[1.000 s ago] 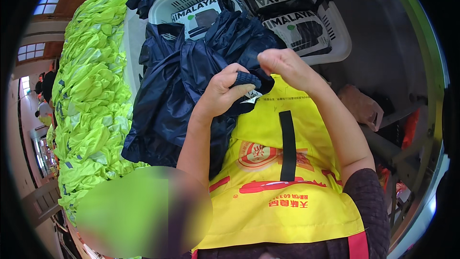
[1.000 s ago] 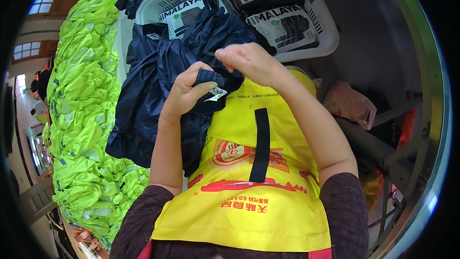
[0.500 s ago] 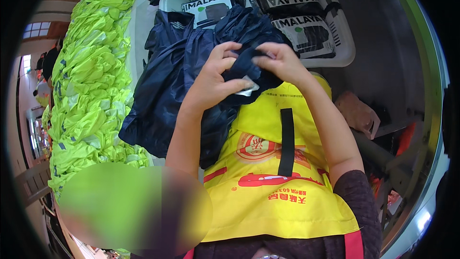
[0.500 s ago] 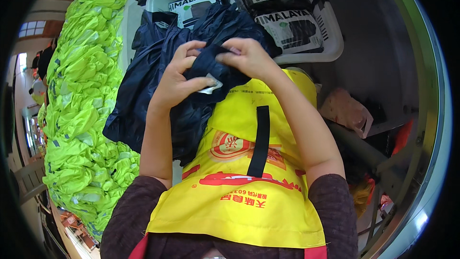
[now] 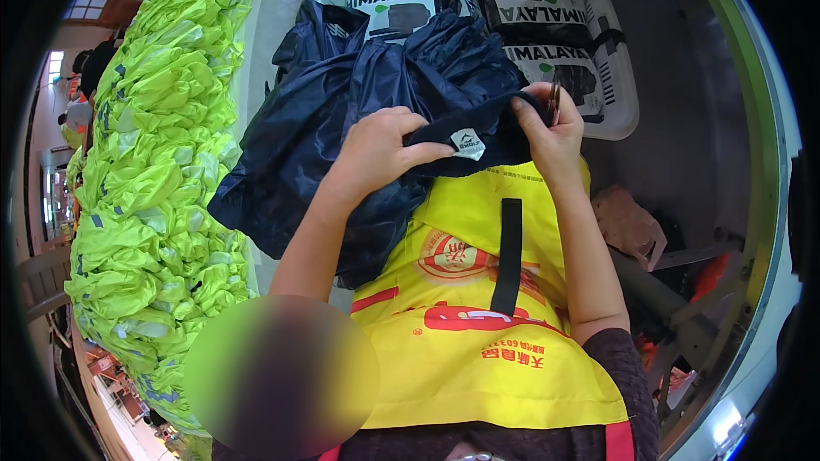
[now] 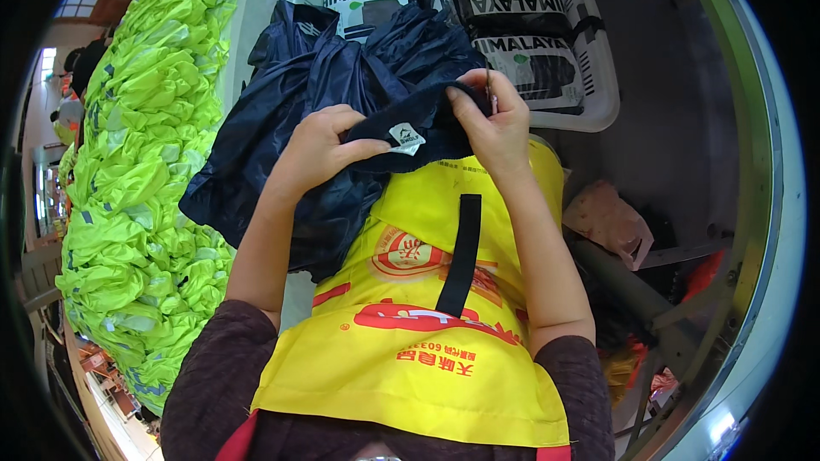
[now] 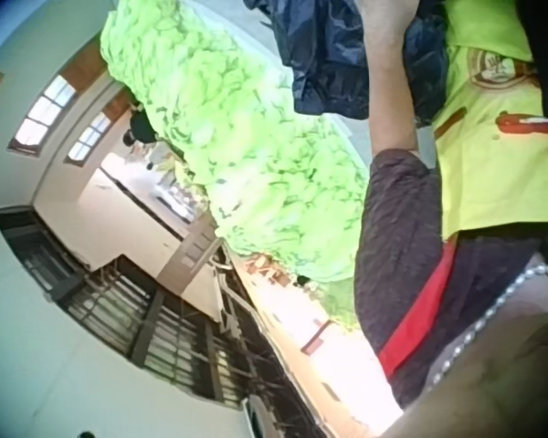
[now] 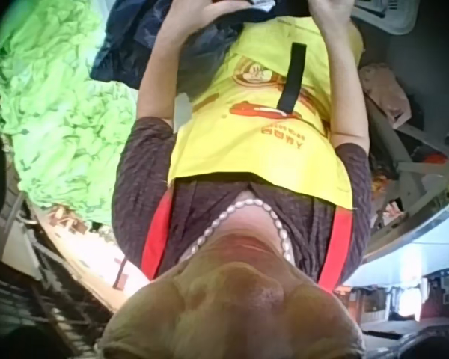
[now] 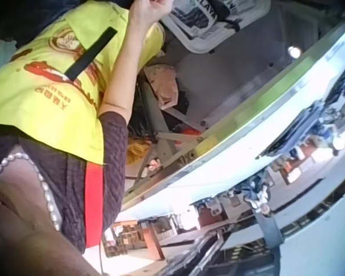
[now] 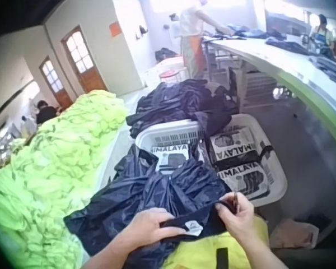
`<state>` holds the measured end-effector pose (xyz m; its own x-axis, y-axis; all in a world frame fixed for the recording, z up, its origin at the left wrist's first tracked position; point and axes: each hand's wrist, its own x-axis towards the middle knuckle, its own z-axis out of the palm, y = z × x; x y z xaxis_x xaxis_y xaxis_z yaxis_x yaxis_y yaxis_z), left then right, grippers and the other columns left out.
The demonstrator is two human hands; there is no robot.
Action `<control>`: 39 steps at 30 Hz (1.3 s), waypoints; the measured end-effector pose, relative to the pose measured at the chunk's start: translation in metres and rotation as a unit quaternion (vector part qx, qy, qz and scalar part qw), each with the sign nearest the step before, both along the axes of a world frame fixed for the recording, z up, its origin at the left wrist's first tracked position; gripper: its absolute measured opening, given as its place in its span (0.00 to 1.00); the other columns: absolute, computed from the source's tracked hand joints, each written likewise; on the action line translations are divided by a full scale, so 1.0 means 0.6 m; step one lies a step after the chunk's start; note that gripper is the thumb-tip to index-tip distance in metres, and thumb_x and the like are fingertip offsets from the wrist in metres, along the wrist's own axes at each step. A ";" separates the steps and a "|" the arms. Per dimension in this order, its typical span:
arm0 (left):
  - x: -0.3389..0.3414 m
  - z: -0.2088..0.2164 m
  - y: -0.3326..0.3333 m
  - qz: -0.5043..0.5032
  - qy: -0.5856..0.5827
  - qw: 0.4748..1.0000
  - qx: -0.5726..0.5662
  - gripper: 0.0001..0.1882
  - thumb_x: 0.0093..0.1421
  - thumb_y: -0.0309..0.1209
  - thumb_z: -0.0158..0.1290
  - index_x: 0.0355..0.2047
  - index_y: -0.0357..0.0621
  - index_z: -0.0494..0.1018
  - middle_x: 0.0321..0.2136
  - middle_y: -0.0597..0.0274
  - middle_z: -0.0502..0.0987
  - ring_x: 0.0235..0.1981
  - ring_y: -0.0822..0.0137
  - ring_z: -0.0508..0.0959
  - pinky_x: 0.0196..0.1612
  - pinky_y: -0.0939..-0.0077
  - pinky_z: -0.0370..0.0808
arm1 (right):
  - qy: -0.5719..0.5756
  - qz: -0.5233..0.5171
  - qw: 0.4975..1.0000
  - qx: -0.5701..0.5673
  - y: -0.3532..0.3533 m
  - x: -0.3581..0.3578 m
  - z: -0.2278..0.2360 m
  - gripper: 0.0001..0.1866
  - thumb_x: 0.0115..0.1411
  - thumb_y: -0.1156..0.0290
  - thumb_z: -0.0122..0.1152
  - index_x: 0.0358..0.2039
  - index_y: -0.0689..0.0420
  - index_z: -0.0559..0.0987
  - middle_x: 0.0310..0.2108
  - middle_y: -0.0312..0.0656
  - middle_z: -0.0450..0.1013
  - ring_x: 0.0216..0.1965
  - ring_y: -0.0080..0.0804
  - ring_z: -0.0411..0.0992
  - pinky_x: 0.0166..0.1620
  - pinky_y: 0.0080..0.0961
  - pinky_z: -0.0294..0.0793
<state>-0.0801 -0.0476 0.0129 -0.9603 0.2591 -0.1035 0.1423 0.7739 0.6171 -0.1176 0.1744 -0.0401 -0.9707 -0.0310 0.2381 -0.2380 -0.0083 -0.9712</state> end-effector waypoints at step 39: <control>-0.017 -0.035 0.064 0.195 0.052 0.870 0.449 0.20 0.50 0.20 0.56 0.45 0.39 0.71 0.25 0.72 0.71 0.26 0.83 0.69 0.31 0.91 0.65 | -0.017 0.073 0.995 -0.070 -0.083 0.047 0.079 0.05 0.54 0.74 0.61 0.27 0.61 0.76 0.23 0.30 0.71 0.24 0.12 0.64 0.26 0.10 0.60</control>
<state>-0.0903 -0.0095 -0.0079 -0.9854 -0.1574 0.0644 0.0670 -0.0116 0.9977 -0.0892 0.1247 0.0071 -0.9659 -0.1418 0.2168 -0.1910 -0.1753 -0.9658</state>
